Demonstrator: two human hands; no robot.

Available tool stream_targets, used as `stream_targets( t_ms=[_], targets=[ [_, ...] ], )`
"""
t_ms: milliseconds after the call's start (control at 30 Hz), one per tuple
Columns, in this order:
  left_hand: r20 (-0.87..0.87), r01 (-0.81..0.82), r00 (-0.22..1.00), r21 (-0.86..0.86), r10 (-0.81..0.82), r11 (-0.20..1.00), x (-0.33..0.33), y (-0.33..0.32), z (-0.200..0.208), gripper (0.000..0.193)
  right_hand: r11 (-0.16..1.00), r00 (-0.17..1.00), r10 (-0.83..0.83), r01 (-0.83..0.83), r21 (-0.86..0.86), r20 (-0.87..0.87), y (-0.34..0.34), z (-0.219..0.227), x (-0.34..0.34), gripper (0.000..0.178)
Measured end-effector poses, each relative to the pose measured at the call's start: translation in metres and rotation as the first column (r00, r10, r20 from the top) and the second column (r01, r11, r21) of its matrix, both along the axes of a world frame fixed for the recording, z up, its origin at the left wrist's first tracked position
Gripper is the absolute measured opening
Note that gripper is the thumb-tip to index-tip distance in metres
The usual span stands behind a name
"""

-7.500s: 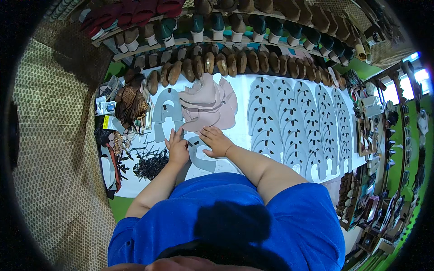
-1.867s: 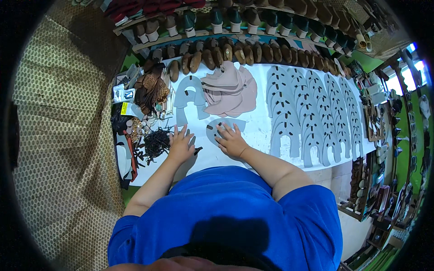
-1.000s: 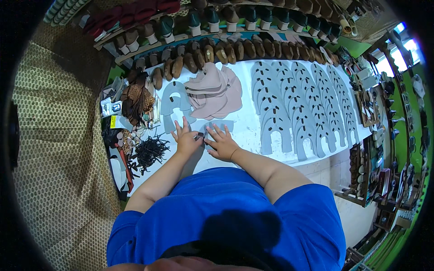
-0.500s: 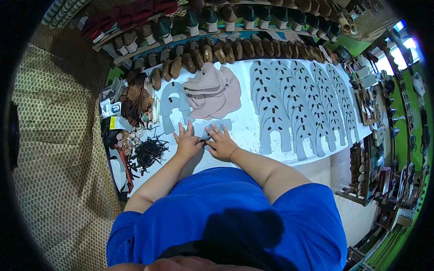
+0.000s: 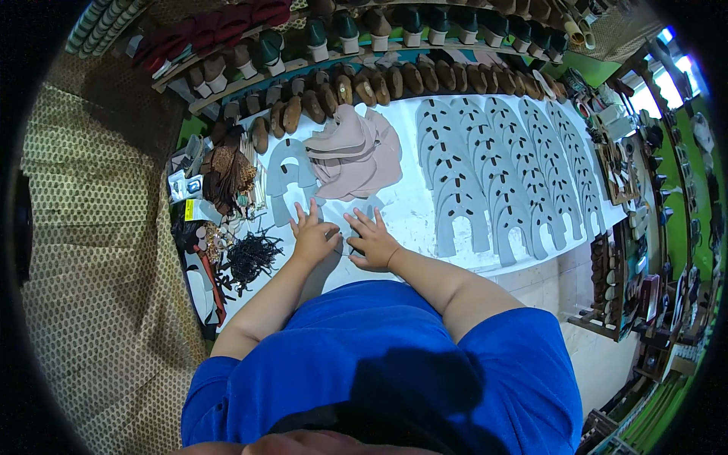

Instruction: Placing small black eyelets or components into pre-cut holes on a beige shoe upper material.

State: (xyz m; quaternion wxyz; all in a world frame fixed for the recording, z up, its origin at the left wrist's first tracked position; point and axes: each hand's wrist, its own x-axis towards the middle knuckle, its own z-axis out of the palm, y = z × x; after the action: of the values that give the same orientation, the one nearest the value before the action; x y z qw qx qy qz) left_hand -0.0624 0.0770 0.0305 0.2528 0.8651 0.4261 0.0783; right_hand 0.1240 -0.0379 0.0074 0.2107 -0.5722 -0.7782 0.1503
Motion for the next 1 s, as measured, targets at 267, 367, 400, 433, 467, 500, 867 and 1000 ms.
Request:
stream_targets(
  t_ms=[267,367,400,433,467,500,867,1000],
  targets=[
    [-0.144,0.045,0.988,-0.026,-0.048,0.999,0.009,0.008,0.001,0.011,1.0,1.0,-0.005,0.005,-0.008,-0.009,0.0,0.003,-0.001,0.035],
    [-0.12,-0.002,0.993,-0.031,-0.002,1.0,0.008,0.011,0.002,0.01,1.0,1.0,-0.009,0.009,-0.024,-0.004,0.001,0.004,-0.002,0.036],
    [-0.113,-0.019,0.993,-0.024,0.016,1.0,0.008,0.012,0.001,0.011,1.0,1.0,-0.013,0.013,0.01,-0.022,0.001,0.003,-0.002,0.036],
    [-0.114,-0.018,0.993,-0.024,0.015,1.0,0.009,0.013,0.002,0.011,0.999,0.999,-0.015,0.017,0.045,-0.041,0.001,0.003,-0.002,0.037],
    [-0.118,-0.025,0.993,-0.026,0.022,0.999,0.009,0.013,0.003,0.011,0.999,0.999,-0.016,0.018,0.045,-0.042,0.001,0.003,-0.002,0.037],
    [-0.121,-0.033,0.992,-0.027,0.029,0.999,0.009,0.014,0.003,0.011,0.999,0.999,-0.017,0.019,0.036,-0.038,0.001,0.003,-0.002,0.038],
    [-0.033,-0.036,0.999,0.01,0.037,0.999,0.0,0.018,-0.013,0.023,0.999,0.999,-0.024,0.023,-0.046,-0.031,0.001,0.002,-0.002,0.066],
    [0.035,0.135,0.99,0.036,-0.136,0.99,-0.012,0.013,-0.002,0.032,0.993,0.99,-0.109,0.111,0.027,-0.09,-0.002,-0.008,0.002,0.088]
  ],
)
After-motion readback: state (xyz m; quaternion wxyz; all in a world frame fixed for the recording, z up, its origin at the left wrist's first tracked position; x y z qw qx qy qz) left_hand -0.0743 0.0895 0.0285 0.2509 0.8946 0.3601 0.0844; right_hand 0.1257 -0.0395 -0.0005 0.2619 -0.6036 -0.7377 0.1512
